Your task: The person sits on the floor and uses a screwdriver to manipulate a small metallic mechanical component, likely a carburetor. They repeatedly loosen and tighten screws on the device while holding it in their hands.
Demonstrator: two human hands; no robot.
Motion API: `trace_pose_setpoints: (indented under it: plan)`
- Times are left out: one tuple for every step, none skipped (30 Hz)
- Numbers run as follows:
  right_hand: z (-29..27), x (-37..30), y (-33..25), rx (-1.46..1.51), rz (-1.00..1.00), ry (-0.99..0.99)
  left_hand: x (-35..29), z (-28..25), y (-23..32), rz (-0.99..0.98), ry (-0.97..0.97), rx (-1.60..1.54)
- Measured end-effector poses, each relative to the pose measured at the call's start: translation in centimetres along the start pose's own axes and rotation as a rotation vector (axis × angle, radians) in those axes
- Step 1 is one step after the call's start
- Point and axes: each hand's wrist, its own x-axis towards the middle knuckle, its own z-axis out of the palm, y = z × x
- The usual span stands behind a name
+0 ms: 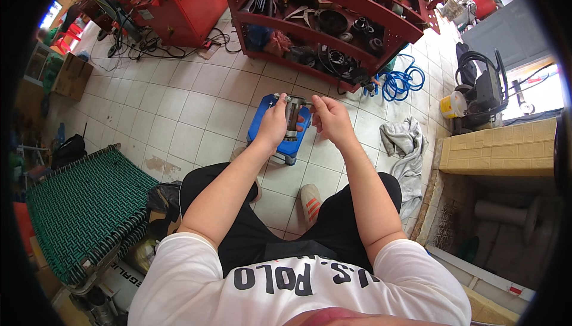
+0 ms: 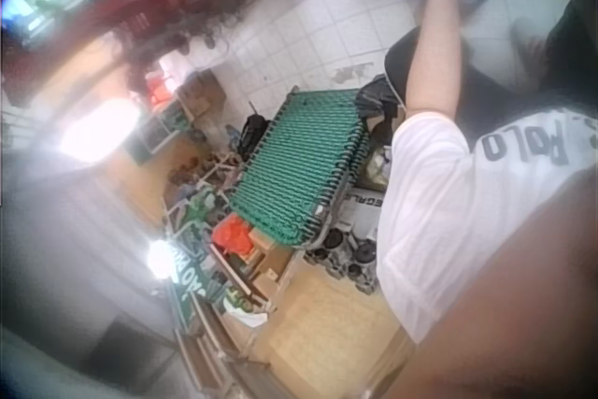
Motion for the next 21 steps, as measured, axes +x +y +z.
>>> trace_pose_setpoints:
  plan:
    - [0.1, 0.0, 0.0, -0.017, -0.015, 0.008, 0.0, 0.0, 0.0, 0.007, 0.001, 0.002]
    - [0.1, 0.1, 0.0, -0.034, -0.030, 0.018, -0.1, 0.0, 0.0, 0.014, 0.000, 0.005]
    - [0.1, 0.1, 0.0, -0.050, -0.045, 0.027, 0.0, 0.1, 0.0, 0.021, 0.004, 0.009]
    - [0.1, 0.1, 0.1, -0.078, -0.055, 0.043, 0.0, 0.2, 0.0, 0.028, 0.008, 0.013]
    - [0.2, 0.1, 0.1, -0.106, -0.065, 0.059, 0.0, 0.2, 0.0, 0.034, 0.012, 0.017]
    - [0.3, 0.0, 0.2, -0.133, -0.076, 0.075, 0.1, 0.1, 0.0, 0.036, 0.012, 0.025]
    - [0.3, 0.0, 0.2, -0.191, -0.118, 0.095, 0.2, 0.1, -0.1, 0.038, 0.011, 0.033]
    - [0.4, -0.1, 0.1, -0.248, -0.160, 0.114, 0.2, 0.0, -0.2, 0.040, 0.011, 0.040]
    - [0.4, -0.2, 0.0, -0.306, -0.203, 0.133, 0.3, -0.1, -0.4, 0.043, 0.020, 0.046]
    - [0.5, -0.3, -0.1, -0.348, -0.230, 0.143, 0.5, -0.2, -0.5, 0.046, 0.028, 0.053]
    - [0.5, -0.5, -0.6, -0.390, -0.256, 0.152, 0.5, -0.1, -0.4, 0.050, 0.037, 0.058]
    - [0.6, -0.6, -0.8, -0.433, -0.283, 0.162, 0.4, -0.1, -0.4, 0.048, 0.042, 0.056]
    - [0.6, -0.6, -0.7, -0.435, -0.294, 0.161, 0.3, -0.1, -0.3, 0.047, 0.048, 0.055]
    - [0.6, -0.5, -0.6, -0.439, -0.305, 0.162, 0.2, 0.1, -0.2, 0.046, 0.052, 0.053]
    - [0.5, -0.5, -0.5, -0.443, -0.316, 0.163, 0.2, 0.1, -0.2, 0.044, 0.051, 0.052]
    - [0.5, -0.5, -0.5, -0.417, -0.318, 0.161, 0.2, 0.1, -0.2, 0.043, 0.050, 0.051]
    - [0.5, -0.5, -0.4, -0.390, -0.318, 0.157, 0.2, 0.0, -0.3, 0.039, 0.051, 0.050]
    - [0.6, -0.5, -0.4, -0.362, -0.318, 0.152, 0.2, 0.0, -0.3, 0.046, 0.050, 0.050]
    - [0.6, -0.5, -0.5, -0.282, -0.237, 0.154, 0.2, 0.0, -0.3, 0.053, 0.049, 0.049]
    - [0.6, -0.4, -0.7, -0.201, -0.157, 0.157, 0.2, 0.0, -0.2, 0.061, 0.047, 0.050]
    - [0.5, -0.5, -0.9, -0.121, -0.077, 0.160, 0.2, 0.1, -0.2, 0.073, 0.045, 0.072]
